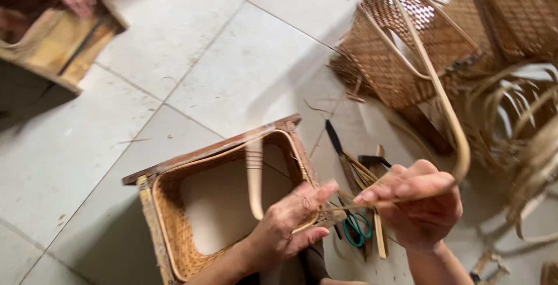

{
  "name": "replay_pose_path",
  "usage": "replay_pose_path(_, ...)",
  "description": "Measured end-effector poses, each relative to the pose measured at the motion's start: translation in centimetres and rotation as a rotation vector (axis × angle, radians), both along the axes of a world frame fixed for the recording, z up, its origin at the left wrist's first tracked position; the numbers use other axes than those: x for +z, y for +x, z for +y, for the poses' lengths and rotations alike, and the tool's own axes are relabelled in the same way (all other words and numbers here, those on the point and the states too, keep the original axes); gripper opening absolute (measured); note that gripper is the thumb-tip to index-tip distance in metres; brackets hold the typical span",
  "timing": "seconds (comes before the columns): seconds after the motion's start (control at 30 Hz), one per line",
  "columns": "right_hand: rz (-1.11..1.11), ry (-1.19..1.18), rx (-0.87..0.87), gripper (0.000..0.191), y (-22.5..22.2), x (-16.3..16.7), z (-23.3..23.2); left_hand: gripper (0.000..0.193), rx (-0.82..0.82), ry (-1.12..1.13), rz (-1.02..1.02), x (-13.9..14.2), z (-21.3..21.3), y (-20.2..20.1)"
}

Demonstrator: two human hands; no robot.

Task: The person sits on the floor assembling a woven bamboo basket in a wooden frame mold. They trim excess bamboo strips with scissors, press the woven rim into place, fit a woven bamboo panel inside the frame, and bend a bamboo rim strip around the basket edge.

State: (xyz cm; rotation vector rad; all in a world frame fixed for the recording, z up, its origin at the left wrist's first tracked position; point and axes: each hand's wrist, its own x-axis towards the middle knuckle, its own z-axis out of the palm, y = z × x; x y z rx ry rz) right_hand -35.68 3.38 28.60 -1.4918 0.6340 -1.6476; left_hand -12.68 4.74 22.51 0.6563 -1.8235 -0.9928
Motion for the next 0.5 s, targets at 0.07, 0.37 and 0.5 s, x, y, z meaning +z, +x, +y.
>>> replay_pose_path(0.07, -0.116, 0.027, 0.196, 0.023, 1.0, -1.1, -1.4, 0.043, -0.118, 0.282, 0.122, 0.4, 0.5, 1.8)
replay_pose_path(0.37, 0.253, 0.483, 0.357, 0.066, 1.8, -6.9, -12.3, 0.028, 0.122, 0.575, -0.657, -10.9, 1.8, 6.2)
replay_pose_path(0.5, 0.706, 0.263, 0.201, 0.054, 4.7, -9.1, -15.9, 0.026, 0.085, 0.611, -0.587, -15.8, 2.5, 6.4)
